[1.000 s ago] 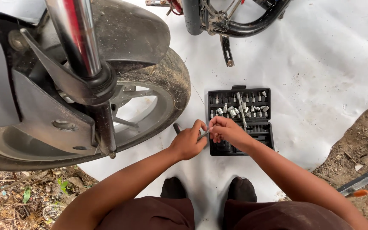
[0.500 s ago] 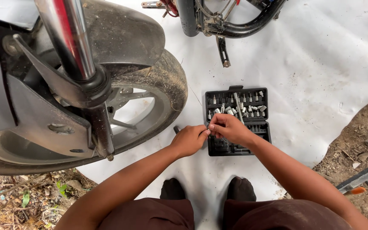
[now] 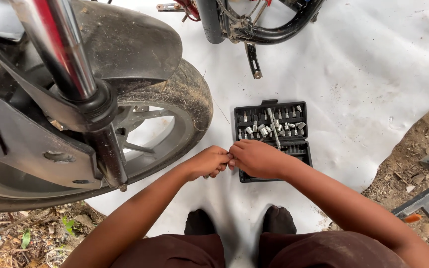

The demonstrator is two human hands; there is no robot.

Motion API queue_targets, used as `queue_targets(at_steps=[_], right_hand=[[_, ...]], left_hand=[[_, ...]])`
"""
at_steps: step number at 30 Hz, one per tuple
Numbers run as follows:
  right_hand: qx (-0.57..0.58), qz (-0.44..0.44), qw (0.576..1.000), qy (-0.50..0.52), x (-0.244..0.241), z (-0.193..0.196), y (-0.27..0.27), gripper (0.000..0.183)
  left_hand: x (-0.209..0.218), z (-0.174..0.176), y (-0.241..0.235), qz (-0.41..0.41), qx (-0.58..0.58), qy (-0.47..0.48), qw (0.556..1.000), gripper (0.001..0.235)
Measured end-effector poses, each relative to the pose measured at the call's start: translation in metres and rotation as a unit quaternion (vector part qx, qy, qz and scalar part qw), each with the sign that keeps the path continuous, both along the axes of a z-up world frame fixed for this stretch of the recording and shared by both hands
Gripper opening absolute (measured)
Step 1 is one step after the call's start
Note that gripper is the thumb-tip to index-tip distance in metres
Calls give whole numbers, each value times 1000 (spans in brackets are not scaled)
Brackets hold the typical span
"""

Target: The person works on a disassembled motorcycle, using a ratchet and socket set to tighten bolts on the frame and engine area. They select sockets from a toolkit and use a ratchet to secure components near the front wheel and under the seat.

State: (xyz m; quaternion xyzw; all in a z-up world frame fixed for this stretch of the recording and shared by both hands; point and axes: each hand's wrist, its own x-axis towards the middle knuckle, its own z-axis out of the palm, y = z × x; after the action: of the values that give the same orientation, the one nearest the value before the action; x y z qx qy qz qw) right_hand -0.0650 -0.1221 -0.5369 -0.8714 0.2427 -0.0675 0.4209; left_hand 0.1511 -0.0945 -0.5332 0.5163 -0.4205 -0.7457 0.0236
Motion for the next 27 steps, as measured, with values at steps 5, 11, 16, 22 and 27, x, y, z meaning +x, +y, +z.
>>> queue_targets(at_steps=[5, 11, 16, 22, 27], right_hand=[[-121, 26, 992, -19, 3, -17, 16, 21], [-195, 106, 970, -97, -15, -31, 8, 23], [-190, 106, 969, -117, -23, -39, -13, 15], [-98, -139, 985, -19, -99, -51, -71, 19], [-29, -208, 978, -1, -83, -17, -89, 21]], left_hand=[[10, -17, 14, 56, 122, 68, 989, 24], [-2, -9, 32, 50, 184, 169, 967, 22], [-4, -22, 32, 128, 202, 225, 945, 23], [47, -34, 32, 165, 147, 235, 946, 31], [29, -28, 30, 186, 121, 184, 957, 33]])
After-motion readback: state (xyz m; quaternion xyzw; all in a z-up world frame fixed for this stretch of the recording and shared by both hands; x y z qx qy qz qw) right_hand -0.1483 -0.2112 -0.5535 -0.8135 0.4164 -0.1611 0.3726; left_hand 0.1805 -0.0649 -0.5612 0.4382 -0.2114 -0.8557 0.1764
